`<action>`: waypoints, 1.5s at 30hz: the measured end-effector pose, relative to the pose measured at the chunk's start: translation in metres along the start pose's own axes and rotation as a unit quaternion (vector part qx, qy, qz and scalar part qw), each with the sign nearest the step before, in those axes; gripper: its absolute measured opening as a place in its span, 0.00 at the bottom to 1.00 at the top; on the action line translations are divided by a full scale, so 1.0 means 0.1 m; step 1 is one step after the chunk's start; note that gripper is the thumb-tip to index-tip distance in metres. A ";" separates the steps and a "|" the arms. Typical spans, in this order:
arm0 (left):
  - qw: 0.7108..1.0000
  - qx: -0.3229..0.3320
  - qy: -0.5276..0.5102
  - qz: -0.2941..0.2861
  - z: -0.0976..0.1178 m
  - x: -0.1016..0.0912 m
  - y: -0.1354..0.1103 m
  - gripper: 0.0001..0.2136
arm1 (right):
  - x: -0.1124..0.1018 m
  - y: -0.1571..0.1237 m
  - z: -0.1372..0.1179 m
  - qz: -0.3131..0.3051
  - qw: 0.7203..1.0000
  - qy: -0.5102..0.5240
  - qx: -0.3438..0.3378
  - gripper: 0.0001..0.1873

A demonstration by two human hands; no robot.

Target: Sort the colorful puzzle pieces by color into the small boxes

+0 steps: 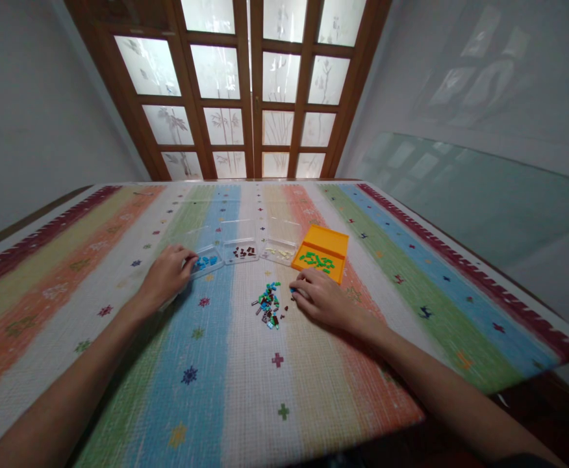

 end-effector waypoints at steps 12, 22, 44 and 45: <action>0.997 0.039 -0.024 0.058 0.19 -0.11 0.02 0.13 | 0.06 0.02 0.07 0.004 0.999 0.044 0.028 0.11; 0.926 0.311 -0.198 0.083 1.58 -0.04 -0.53 0.09 | -0.04 0.06 -0.27 -0.008 0.944 0.318 0.093 0.06; 0.985 0.012 -0.092 0.143 0.60 -0.31 -0.06 0.09 | 0.00 0.06 -0.16 0.001 0.921 0.330 0.207 0.14; 0.988 -0.005 -0.082 0.128 0.50 -0.31 -0.03 0.10 | 0.00 0.05 -0.16 -0.004 0.917 0.338 0.212 0.14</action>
Point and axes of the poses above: each hand's wrist, its own y-axis towards the middle knuckle, its own x-axis out of the palm, z = x × y, the point moved 6 cm from there along y, towards the middle knuckle, and after that the axes turned 10 degrees about z, right-handed, at the moved point
